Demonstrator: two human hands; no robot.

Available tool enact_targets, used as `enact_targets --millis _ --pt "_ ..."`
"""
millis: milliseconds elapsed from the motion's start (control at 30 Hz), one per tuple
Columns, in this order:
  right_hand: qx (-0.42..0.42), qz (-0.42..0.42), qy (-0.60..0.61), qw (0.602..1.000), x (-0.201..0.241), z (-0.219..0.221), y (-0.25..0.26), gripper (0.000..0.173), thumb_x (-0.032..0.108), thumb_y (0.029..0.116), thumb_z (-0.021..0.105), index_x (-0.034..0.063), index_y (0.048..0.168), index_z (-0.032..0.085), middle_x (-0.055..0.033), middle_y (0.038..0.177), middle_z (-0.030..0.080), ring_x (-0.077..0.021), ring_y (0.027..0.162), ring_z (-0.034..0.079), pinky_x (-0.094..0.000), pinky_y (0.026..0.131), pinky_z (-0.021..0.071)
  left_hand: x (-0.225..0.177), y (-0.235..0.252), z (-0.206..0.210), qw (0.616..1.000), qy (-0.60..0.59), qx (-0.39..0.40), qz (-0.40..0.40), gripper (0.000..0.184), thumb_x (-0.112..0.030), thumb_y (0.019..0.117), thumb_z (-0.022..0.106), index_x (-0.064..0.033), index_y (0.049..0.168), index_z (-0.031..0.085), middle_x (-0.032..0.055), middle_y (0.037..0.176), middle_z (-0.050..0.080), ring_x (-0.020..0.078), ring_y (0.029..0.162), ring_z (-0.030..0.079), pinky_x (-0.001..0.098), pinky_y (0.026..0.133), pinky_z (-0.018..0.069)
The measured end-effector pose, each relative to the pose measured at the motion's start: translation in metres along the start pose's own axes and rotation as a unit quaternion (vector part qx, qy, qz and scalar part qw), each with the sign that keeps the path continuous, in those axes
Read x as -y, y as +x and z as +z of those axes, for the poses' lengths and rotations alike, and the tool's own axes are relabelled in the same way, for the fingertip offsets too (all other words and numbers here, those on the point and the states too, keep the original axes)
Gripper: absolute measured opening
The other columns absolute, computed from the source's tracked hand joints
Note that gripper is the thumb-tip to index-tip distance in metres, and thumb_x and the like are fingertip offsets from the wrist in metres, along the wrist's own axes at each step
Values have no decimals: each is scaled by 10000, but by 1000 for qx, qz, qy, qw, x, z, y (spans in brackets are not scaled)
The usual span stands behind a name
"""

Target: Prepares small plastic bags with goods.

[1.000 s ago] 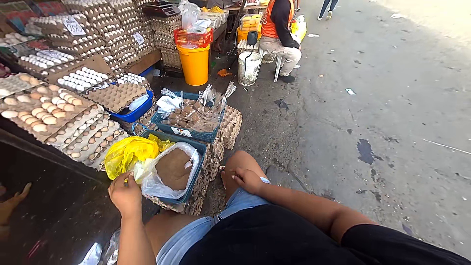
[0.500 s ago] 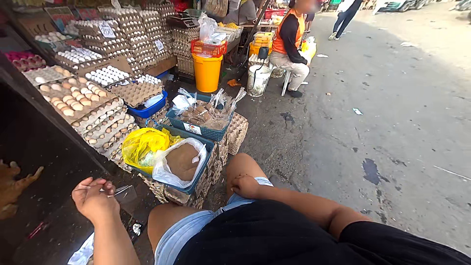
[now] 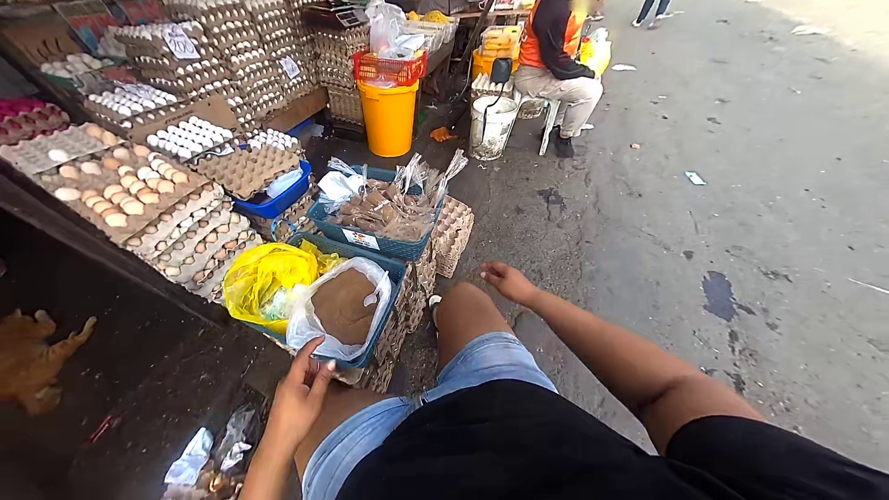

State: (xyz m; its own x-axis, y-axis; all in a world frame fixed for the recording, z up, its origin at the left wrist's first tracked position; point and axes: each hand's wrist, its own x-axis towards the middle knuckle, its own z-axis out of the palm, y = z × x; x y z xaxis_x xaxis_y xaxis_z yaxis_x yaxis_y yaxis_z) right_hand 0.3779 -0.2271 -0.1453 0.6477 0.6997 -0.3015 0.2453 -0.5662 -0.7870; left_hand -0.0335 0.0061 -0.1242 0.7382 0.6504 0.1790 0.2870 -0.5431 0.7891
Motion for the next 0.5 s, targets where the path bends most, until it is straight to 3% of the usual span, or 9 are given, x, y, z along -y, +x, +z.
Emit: enact_targets --millis 67,133,233,300,333,367,400,433,500 --pt "-39 63 59 996 -9 -20 20 459 241 1110 441 -14 1492 440 -265 1386 570 -353 1212 611 -485 1040 478 5 -11 6 997 43 63 -1 461 -250 909 701 -1 1289 625 1 723 577 51 581 497 246 567 462" --pt "-87 105 120 983 -29 -31 46 461 260 1111 449 1 1493 443 -263 1407 558 -365 1201 621 -508 1017 491 9 -23 11 987 81 132 -33 323 -207 895 737 11 1130 700 82 763 650 162 638 592 372 634 531" --pt "-137 146 205 958 -51 -36 87 459 275 1110 454 25 1495 455 -256 1407 556 -378 1173 622 -532 977 501 26 -47 27 950 169 243 -100 269 -217 994 650 35 1046 727 203 878 726 350 814 723 579 791 576" --pt "-140 173 256 941 -61 -32 115 454 285 1111 455 34 1489 449 -244 1399 556 -352 1164 623 -507 966 506 17 -49 40 914 229 312 -120 316 -209 1031 581 75 1073 713 253 973 730 400 928 729 578 875 564" --pt "-141 188 282 930 -64 -27 130 452 287 1111 455 35 1486 448 -243 1395 554 -340 1153 624 -494 961 505 -23 -24 48 879 259 370 -156 336 -175 1044 540 117 1121 689 282 1057 718 405 1013 710 543 947 530" --pt "-141 202 304 920 -67 -19 144 456 292 1113 448 37 1490 442 -243 1395 551 -332 1145 622 -484 958 504 -90 24 59 819 281 455 -207 351 -140 1061 502 147 1196 652 292 1171 693 387 1116 678 497 1018 488" --pt "-140 214 323 911 -73 -10 159 459 298 1114 440 37 1493 436 -242 1395 548 -327 1138 620 -476 950 503 -173 86 73 737 287 555 -257 369 -116 1077 456 139 1298 603 259 1311 649 323 1233 629 421 1081 446" --pt "-138 223 341 903 -82 2 176 468 303 1113 439 32 1494 434 -247 1392 548 -334 1137 619 -480 945 504 -248 143 86 678 258 619 -301 374 -82 1083 420 136 1351 562 232 1408 598 263 1310 579 354 1115 419" --pt "-132 243 373 885 -103 27 210 475 304 1109 452 19 1488 438 -256 1394 550 -345 1143 625 -482 944 513 -345 221 106 703 9 613 -360 346 -24 1032 448 231 1238 560 343 1313 590 290 1218 600 301 1031 462"
